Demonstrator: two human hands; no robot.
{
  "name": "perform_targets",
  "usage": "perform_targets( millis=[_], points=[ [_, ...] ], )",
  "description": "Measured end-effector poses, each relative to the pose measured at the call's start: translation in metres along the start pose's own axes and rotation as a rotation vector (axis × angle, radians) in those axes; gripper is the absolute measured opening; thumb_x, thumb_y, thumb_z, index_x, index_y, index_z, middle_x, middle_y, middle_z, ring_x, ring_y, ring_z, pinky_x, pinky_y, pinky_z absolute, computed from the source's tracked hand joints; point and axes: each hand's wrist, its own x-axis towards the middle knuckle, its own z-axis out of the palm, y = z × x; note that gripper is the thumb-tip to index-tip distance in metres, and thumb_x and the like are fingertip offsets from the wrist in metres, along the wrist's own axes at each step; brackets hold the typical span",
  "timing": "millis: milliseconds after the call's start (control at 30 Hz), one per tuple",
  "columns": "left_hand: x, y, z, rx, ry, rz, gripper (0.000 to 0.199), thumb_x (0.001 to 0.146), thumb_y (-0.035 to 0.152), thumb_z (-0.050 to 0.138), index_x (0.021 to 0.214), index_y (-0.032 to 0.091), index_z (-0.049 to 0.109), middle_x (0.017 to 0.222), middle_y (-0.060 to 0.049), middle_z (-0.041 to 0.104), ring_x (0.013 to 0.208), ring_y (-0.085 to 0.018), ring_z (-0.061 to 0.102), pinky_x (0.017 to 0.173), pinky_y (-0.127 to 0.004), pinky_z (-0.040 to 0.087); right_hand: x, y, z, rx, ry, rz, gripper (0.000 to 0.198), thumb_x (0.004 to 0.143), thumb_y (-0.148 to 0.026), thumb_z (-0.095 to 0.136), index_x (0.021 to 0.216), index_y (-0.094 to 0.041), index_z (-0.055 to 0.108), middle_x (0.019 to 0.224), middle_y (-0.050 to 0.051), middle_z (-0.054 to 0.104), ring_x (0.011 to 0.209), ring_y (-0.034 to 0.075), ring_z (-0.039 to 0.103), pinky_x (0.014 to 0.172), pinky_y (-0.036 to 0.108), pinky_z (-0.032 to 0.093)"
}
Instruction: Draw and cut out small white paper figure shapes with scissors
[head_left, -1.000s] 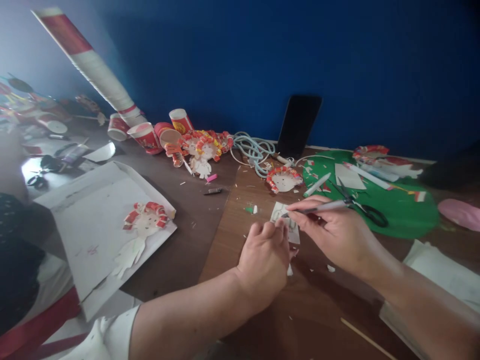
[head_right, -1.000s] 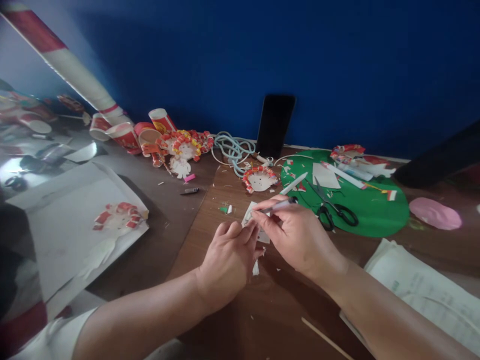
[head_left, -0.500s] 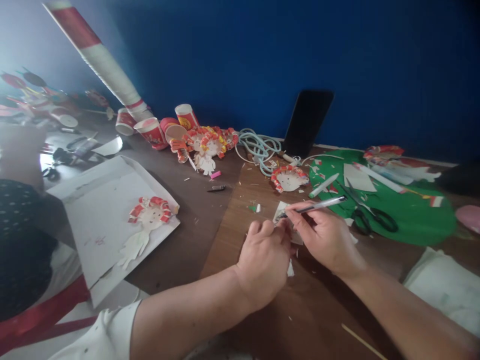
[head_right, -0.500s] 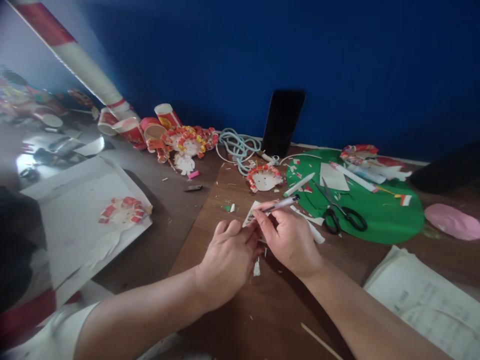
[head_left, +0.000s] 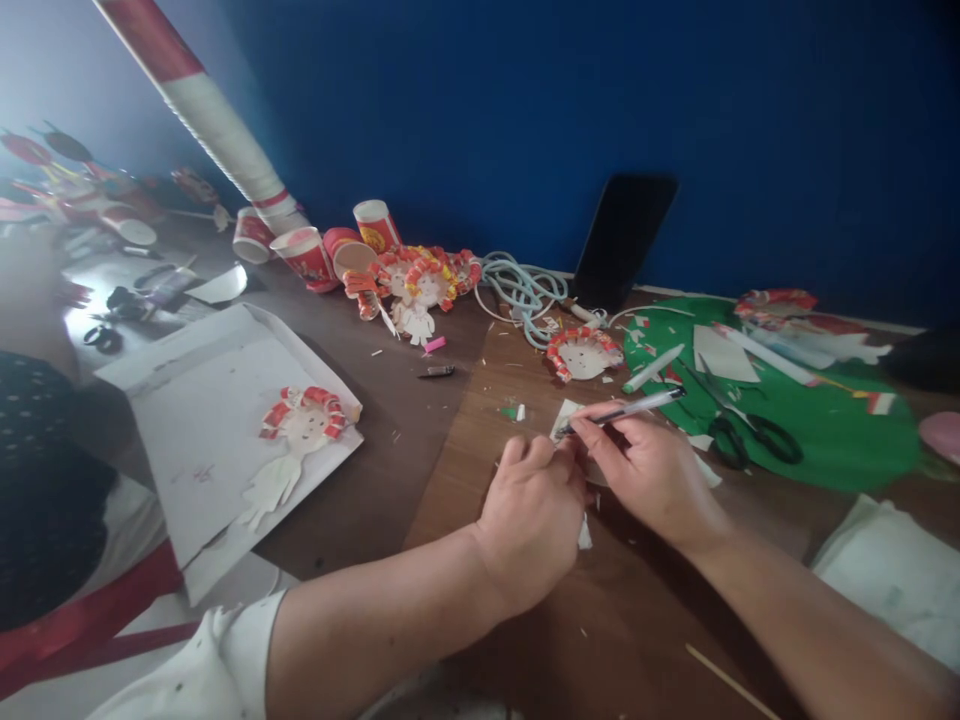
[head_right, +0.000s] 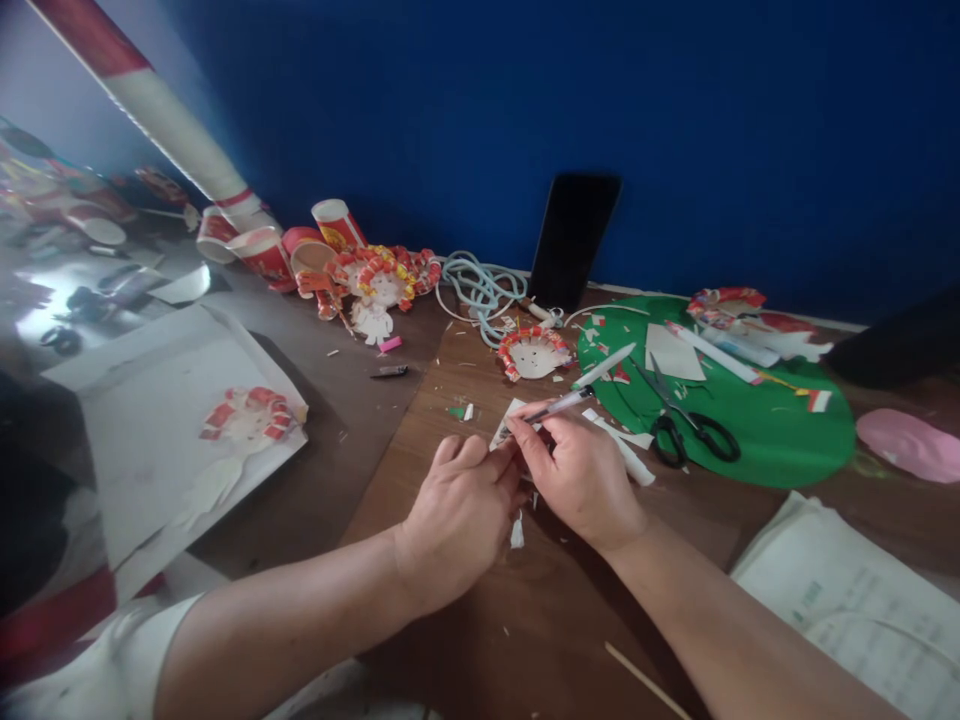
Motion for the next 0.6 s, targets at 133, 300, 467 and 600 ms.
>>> perform_targets(
  millis=[133,300,467,600],
  points=[
    [0.0001,0.0000,-0.0003,0.014,0.003,0.002,0.029,0.095,0.031,0.043,0.102,0.017,0.068,0.107,-0.008,0.065,0.093,-0.023,0.047,0.080,-0.039,0.034,0.0007,0.0013,0.0011,0.002,-0.001,-0.010,0.031,0.094,-0.043,0.051,0.090,-0.019,0.071,0.093,0.008,0.075,0.086,0.024,0.071,0.079,0.035,0.053],
    [0.0000,0.0008,-0.0007,0.037,0.029,0.005,0.031,0.096,0.031,0.042,0.104,0.016,0.068,0.111,-0.008,0.065,0.092,-0.022,0.048,0.079,-0.039,0.034,0.0012,0.0027,0.0010,0.016,0.021,-0.029,0.030,0.094,-0.043,0.051,0.090,-0.020,0.070,0.096,0.008,0.075,0.087,0.023,0.071,0.078,0.034,0.053],
    [0.0001,0.0007,-0.0002,0.048,0.049,0.009,0.033,0.097,0.030,0.040,0.111,0.014,0.066,0.112,-0.009,0.065,0.091,-0.022,0.048,0.079,-0.039,0.034,0.0022,0.0042,0.0010,0.012,0.024,-0.023,0.031,0.094,-0.043,0.050,0.090,-0.020,0.070,0.097,0.008,0.075,0.087,0.023,0.071,0.079,0.034,0.053],
    [-0.0005,0.0006,-0.0004,0.058,0.054,0.016,0.034,0.096,0.030,0.041,0.115,0.013,0.065,0.112,-0.009,0.065,0.090,-0.022,0.048,0.079,-0.039,0.035,0.0036,0.0039,0.0010,0.028,0.023,-0.024,0.031,0.094,-0.043,0.050,0.088,-0.020,0.070,0.099,0.008,0.075,0.088,0.022,0.071,0.078,0.033,0.053]
  ],
)
